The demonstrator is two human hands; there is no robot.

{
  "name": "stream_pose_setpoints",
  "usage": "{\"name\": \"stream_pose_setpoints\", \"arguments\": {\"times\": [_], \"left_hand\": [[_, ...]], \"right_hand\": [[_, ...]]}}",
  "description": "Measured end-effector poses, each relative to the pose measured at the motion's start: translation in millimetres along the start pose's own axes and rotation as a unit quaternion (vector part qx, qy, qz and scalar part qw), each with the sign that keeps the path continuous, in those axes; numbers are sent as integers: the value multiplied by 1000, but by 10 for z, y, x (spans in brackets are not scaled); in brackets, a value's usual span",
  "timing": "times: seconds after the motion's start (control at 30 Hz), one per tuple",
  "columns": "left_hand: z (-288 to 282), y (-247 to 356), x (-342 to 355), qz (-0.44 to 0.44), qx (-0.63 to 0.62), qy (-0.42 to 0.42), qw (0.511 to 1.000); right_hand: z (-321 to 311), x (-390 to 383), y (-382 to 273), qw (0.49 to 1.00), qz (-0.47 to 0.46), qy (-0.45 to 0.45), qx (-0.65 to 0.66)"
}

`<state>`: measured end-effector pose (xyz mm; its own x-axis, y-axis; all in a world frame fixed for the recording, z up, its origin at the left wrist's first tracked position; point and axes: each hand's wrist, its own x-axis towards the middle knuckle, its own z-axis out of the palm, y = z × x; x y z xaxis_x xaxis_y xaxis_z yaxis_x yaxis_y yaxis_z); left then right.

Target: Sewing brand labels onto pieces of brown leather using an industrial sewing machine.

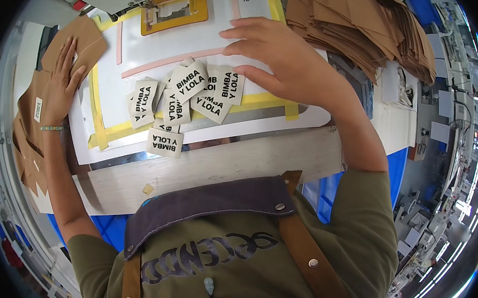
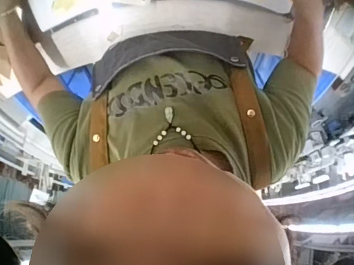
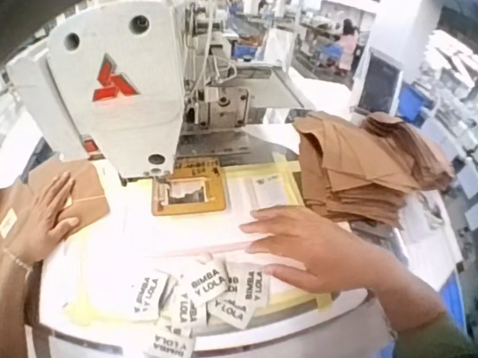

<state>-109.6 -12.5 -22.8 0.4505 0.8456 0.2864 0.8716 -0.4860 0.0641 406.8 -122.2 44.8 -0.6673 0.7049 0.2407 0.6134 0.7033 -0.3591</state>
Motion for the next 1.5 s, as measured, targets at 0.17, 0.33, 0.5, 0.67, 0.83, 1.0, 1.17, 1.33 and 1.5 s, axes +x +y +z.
{"name": "stream_pose_setpoints", "arguments": {"times": [0.17,0.33,0.5,0.67,0.83,1.0,1.17,1.33,1.5], "left_hand": [[-161,247,-56,-9,-23,19,1000],[-396,969,9,134,-121,-33,983],[-401,1896,-117,236,-252,-109,932],[-218,2121,74,258,-176,-151,938],[-111,2195,295,319,-227,-169,905],[-231,2165,293,295,-332,-166,881],[-382,2071,368,257,-345,-53,901],[-401,2145,459,195,-333,34,922],[-264,2368,581,148,-308,56,938]], "right_hand": [[170,257,-57,998,-48,2,32],[421,359,-27,991,-118,32,44],[-269,225,133,987,-15,157,-13],[-958,-134,415,942,168,247,-152],[-851,-544,654,892,256,194,-317],[-884,-579,768,872,345,161,-307],[-1104,-392,805,861,262,351,-259],[-627,226,588,923,27,214,-319],[69,488,338,938,-79,142,-305]]}}
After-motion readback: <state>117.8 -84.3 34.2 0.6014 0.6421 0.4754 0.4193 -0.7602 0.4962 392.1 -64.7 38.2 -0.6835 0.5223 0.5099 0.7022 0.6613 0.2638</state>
